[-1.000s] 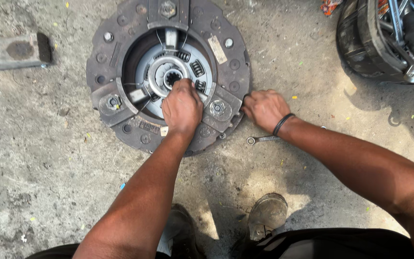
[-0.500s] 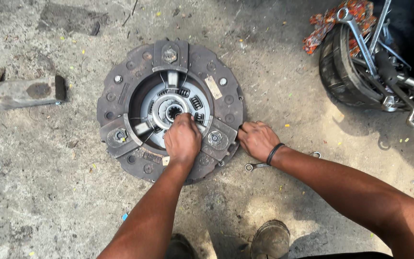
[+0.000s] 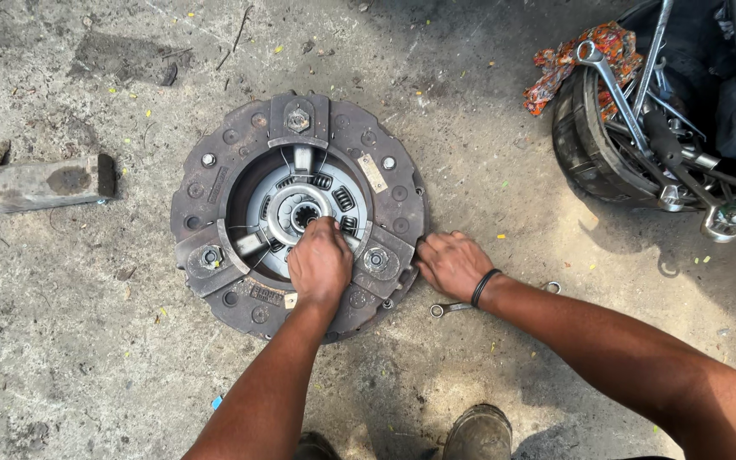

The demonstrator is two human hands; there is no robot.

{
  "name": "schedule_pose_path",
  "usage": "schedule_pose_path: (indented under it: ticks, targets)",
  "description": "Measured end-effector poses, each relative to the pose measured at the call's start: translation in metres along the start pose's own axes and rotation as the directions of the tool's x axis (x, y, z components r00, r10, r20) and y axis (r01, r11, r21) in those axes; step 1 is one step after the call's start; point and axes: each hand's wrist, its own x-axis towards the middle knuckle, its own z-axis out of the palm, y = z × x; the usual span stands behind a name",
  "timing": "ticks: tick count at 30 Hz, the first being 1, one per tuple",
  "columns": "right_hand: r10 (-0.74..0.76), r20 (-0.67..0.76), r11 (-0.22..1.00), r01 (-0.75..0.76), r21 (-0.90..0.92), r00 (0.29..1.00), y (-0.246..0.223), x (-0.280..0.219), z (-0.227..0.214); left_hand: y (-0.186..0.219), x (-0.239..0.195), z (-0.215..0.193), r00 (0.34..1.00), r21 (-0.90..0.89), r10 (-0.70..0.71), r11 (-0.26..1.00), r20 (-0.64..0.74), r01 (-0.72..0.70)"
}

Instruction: The person places a clutch pressure plate on the ground and uses a wrench to tighten the bolts around the perimeter. They rotate the assembly to access different bolts and continue tightening them by hand and with the tool.

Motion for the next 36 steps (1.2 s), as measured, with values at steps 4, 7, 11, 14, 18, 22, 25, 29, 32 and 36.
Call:
schedule_pose_path:
  ticks: [4,7,11,14,18,22,25,29,32,36]
  targets:
    - [0.003,-0.006,1.0,-0.003,0.013,1.0,-0.0054,-0.0011,-0.0067,0.0031,-0.0006,-0.0028,0.999,-0.005,-0.008,1.0,-0.032,0.008]
    - [-0.029,-0.085,0.999,0.032,0.035,0.996,-0.0059,-0.0033,-0.0096,0.005,-0.0013,-0.0048,0.999,-0.007,-0.02,1.0,-0.03,0.019]
    - [-0.039,-0.158,0.996,0.05,0.07,0.987,-0.0057,-0.0039,-0.0094,0.0075,-0.0019,-0.0077,0.999,0.002,-0.039,0.999,-0.014,0.039]
    - [-0.025,-0.16,0.996,0.039,0.083,0.987,-0.0058,-0.0014,-0.0088,0.0084,-0.002,-0.009,1.0,0.011,-0.026,1.0,-0.017,0.026]
    - [0.0,-0.127,0.999,0.007,0.054,0.992,-0.0054,0.0028,-0.0074,0.0078,-0.0008,-0.0085,0.998,0.032,-0.056,0.998,0.039,0.054]
    - [0.031,-0.132,0.998,-0.024,0.056,0.991,-0.0069,0.0017,-0.004,0.0088,-0.0012,-0.0079,1.0,0.017,-0.019,1.0,-0.001,0.019]
    - [-0.001,-0.137,0.999,0.007,0.042,0.991,-0.0058,0.0029,-0.0008,0.009,-0.0002,-0.0094,0.999,0.022,-0.042,0.999,0.022,0.042]
    - [-0.088,-0.218,0.995,0.095,0.022,0.972,0.0002,0.0006,-0.0018,0.0091,-0.0008,-0.0094,1.0,0.012,-0.021,1.0,-0.011,0.021]
    - [-0.019,-0.22,0.997,0.035,0.07,0.975,-0.0003,-0.0001,-0.0046,0.0083,-0.0016,-0.0086,0.998,-0.009,0.016,1.0,-0.059,-0.017]
    - [0.02,-0.155,0.997,-0.009,0.072,0.988,0.0005,0.0038,-0.0039,0.0031,-0.0038,-0.0018,0.996,-0.029,-0.008,1.0,-0.087,0.006]
